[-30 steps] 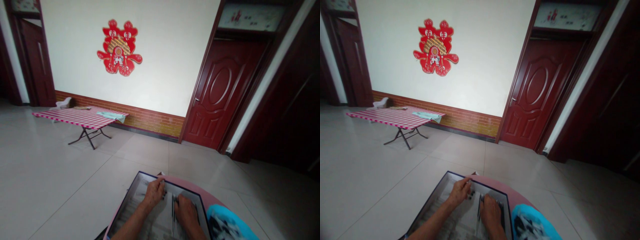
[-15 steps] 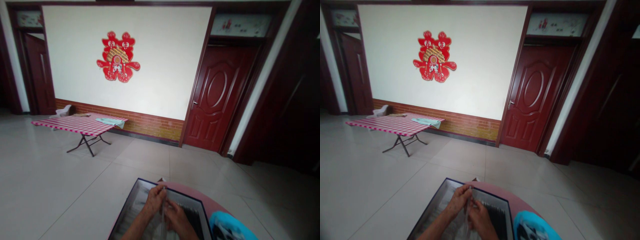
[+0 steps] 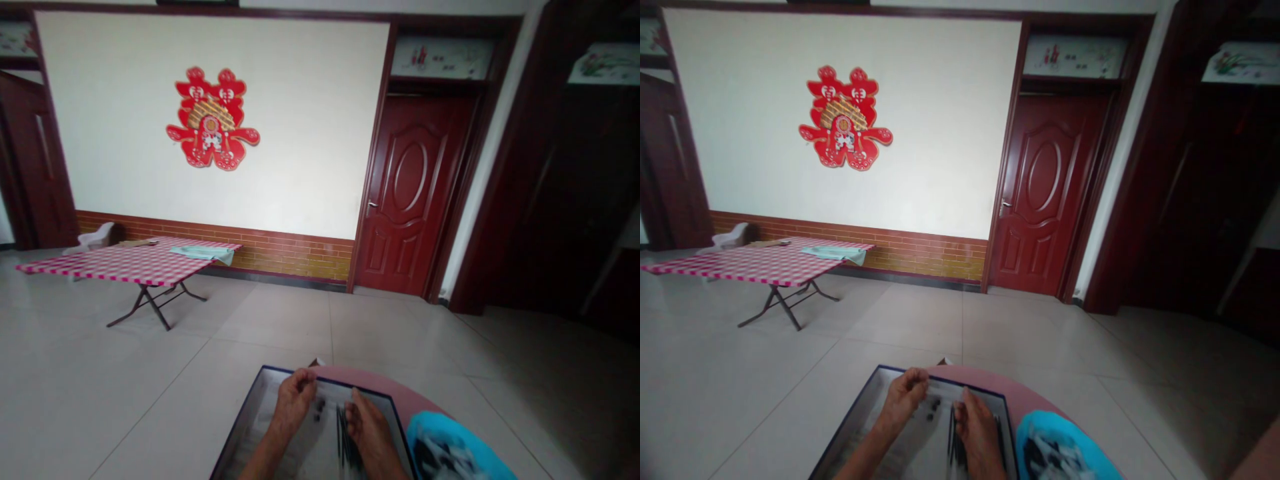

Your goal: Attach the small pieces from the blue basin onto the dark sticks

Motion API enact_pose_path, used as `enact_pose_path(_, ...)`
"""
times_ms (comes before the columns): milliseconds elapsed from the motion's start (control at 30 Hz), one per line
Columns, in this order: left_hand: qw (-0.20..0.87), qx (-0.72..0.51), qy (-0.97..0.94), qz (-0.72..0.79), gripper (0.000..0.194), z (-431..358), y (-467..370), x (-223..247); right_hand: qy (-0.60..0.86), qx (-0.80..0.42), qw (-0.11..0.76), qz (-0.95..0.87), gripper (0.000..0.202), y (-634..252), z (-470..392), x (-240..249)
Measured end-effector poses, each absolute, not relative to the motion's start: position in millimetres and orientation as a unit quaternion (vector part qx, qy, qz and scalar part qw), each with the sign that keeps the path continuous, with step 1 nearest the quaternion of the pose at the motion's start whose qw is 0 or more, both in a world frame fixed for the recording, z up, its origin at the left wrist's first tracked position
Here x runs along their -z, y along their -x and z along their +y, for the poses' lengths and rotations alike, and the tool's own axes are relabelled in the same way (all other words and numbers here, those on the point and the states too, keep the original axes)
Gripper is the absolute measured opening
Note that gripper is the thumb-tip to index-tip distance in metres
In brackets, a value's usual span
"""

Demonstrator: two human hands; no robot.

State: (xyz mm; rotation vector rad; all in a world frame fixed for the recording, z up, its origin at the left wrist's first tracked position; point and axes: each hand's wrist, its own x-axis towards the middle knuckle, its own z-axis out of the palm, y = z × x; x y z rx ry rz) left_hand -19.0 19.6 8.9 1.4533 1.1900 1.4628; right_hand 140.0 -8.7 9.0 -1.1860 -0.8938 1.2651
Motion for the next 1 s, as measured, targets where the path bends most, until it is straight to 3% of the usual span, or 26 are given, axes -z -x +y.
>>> enact_pose_path(133,0.065,-0.400,-0.787,0.465,0.018,1,6,-10,0.499,-0.529,0.592,-0.349,0.041,-138,-8,-7)
enact_pose_path(267,-0.048,-0.257,-0.818,0.513,0.016,-12,-12,-12,0.496,-0.521,0.592,-0.363,0.041,-137,-9,-4)
enact_pose_path(467,-0.038,-0.171,-0.815,0.552,0.021,-19,-28,-13,0.457,-0.517,0.618,-0.378,0.036,-134,-12,1)
enact_pose_path(733,0.145,-0.207,-0.761,0.598,0.038,-14,-26,-10,0.426,-0.522,0.703,-0.229,0.040,-170,14,-18)
enact_pose_path(833,0.177,-0.195,-0.765,0.588,0.042,-17,-18,-2,0.442,-0.515,0.670,-0.301,0.041,-186,15,-34)
enact_pose_path(1000,0.076,-0.174,-0.812,0.552,0.031,-25,-10,7,0.561,-0.367,0.547,-0.501,0.043,-210,-1,-44)
